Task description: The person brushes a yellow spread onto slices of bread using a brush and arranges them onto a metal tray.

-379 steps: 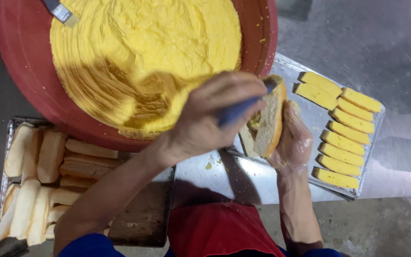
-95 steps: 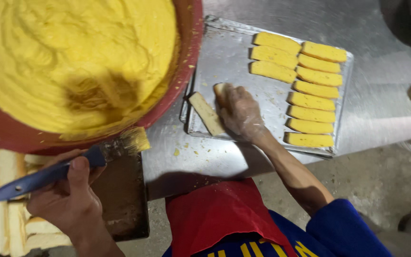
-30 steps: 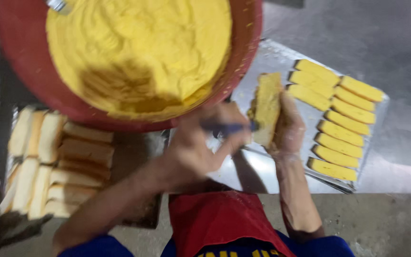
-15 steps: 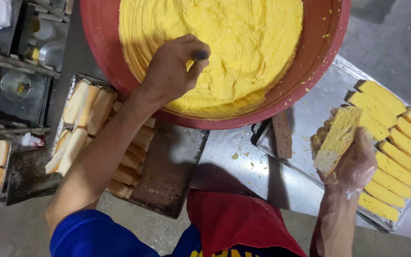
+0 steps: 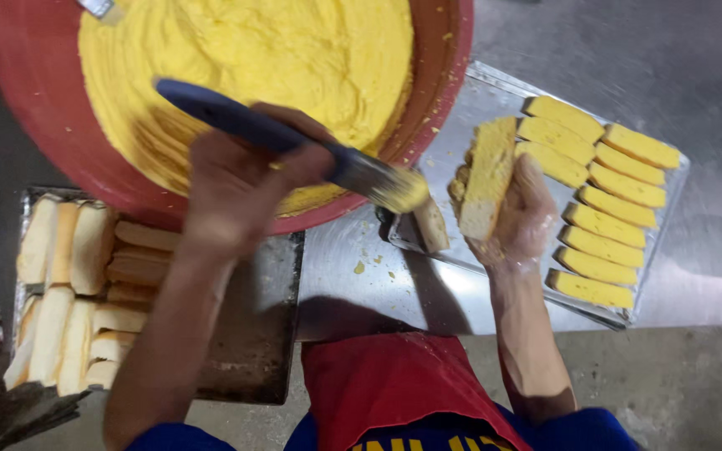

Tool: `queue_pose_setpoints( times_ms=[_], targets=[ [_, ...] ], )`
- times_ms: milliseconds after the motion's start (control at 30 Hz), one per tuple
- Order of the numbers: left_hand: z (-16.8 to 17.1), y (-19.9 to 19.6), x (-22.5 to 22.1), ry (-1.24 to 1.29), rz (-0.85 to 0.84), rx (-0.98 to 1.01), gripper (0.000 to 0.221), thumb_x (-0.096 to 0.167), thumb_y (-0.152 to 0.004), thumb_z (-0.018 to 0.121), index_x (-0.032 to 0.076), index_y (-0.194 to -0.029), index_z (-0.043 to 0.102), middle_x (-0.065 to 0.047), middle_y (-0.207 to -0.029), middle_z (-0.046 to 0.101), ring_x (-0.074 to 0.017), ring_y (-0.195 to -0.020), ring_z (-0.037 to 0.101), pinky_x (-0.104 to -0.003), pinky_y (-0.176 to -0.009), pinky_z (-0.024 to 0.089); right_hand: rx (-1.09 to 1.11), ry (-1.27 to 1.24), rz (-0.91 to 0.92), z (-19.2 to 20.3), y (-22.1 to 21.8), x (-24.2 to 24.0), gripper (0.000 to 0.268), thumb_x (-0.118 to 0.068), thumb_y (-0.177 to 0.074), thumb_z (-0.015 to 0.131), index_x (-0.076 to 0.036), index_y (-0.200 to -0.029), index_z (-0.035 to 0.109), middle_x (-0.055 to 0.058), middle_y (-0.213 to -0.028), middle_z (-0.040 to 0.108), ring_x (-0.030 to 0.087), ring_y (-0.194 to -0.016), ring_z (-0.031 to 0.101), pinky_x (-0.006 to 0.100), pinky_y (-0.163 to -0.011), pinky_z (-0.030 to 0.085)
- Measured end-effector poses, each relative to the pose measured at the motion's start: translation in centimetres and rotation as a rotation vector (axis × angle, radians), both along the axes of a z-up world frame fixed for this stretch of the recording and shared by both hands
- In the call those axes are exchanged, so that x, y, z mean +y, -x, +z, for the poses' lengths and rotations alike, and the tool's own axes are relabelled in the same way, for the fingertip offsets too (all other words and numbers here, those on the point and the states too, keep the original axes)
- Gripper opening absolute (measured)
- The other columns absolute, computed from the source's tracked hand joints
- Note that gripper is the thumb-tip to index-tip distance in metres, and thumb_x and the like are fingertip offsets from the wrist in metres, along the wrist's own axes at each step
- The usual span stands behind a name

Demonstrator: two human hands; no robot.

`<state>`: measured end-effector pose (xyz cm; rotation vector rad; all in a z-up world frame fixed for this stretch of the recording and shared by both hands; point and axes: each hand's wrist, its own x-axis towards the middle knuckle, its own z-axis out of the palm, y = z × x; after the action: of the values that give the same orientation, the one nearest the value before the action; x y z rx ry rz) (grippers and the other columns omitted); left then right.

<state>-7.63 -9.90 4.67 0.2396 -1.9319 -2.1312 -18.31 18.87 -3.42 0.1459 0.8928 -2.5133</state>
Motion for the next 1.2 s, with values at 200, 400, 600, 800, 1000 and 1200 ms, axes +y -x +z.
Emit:
queue_pose_setpoints(
  times_ms=[200, 400, 600, 800, 1000, 1200],
  targets=[
    [-1.1, 2.4, 10.1, 0.628, -0.181, 0.680, 0.018, 0.008, -0.102, 0.072, 0.006, -0.119, 0.068, -0.008, -0.117, 0.070, -0.0174, -0.106, 0.071, -0.028, -0.086, 0.063, 0.111, -0.175, -0.053, -0.3, 1.8, -1.0, 0.044, -0.035, -0.112, 0.042, 0.001, -0.134, 0.057, 0.016, -0.114, 0.069, 0.026, -0.096, 0.070, 0.041, -0.086, 0.062],
    [-0.6, 2.6, 8.0, 0.383, -0.535, 0.401, 0.013, 0.009, -0.107, 0.068, 0.008, -0.120, 0.066, -0.003, -0.104, 0.070, -0.0076, -0.079, 0.068, -0.023, -0.061, 0.058, 0.096, -0.128, -0.055, -1.3, 0.5, -0.6, 0.041, -0.033, -0.114, 0.046, 0.001, -0.135, 0.057, 0.017, -0.117, 0.066, 0.025, -0.100, 0.068, 0.038, -0.088, 0.059],
    [-1.9, 6.2, 9.7, 0.792, -0.018, 0.731, 0.017, 0.009, -0.108, 0.065, 0.008, -0.123, 0.059, -0.011, -0.117, 0.068, -0.0196, -0.092, 0.070, -0.034, -0.069, 0.061, 0.270, -0.005, 0.057, -0.9, -0.1, -1.4, 0.051, -0.041, -0.112, 0.045, -0.001, -0.141, 0.053, 0.014, -0.125, 0.065, 0.024, -0.111, 0.066, 0.040, -0.099, 0.058],
    [-1.4, 3.3, 8.7, 0.517, -0.401, 0.530, 0.017, 0.011, -0.106, 0.073, 0.006, -0.119, 0.063, -0.006, -0.104, 0.072, -0.0128, -0.084, 0.073, -0.027, -0.070, 0.062, -0.065, -0.137, -0.069, 1.2, 0.2, -1.7, 0.048, -0.028, -0.108, 0.041, -0.004, -0.150, 0.047, 0.012, -0.121, 0.065, 0.024, -0.103, 0.065, 0.036, -0.089, 0.058],
    [-0.5, 7.9, 5.9, 0.525, -0.013, 0.620, 0.011, 0.000, -0.106, 0.073, 0.004, -0.115, 0.068, -0.010, -0.111, 0.073, -0.0127, -0.088, 0.075, -0.024, -0.070, 0.063, 0.148, -0.148, 0.137, 1.2, -0.9, -2.9, 0.049, -0.034, -0.112, 0.041, -0.008, -0.154, 0.046, 0.010, -0.117, 0.063, 0.022, -0.096, 0.063, 0.036, -0.082, 0.056],
    [-3.4, 7.0, 8.3, -0.085, 0.172, 0.388, 0.015, 0.007, -0.106, 0.074, 0.001, -0.118, 0.068, -0.009, -0.091, 0.076, -0.0130, -0.083, 0.075, -0.023, -0.071, 0.064, 0.041, -0.166, 0.055, 0.4, -0.8, -2.1, 0.046, -0.036, -0.113, 0.040, 0.001, -0.140, 0.048, 0.013, -0.114, 0.065, 0.024, -0.095, 0.065, 0.038, -0.085, 0.058]
  ],
)
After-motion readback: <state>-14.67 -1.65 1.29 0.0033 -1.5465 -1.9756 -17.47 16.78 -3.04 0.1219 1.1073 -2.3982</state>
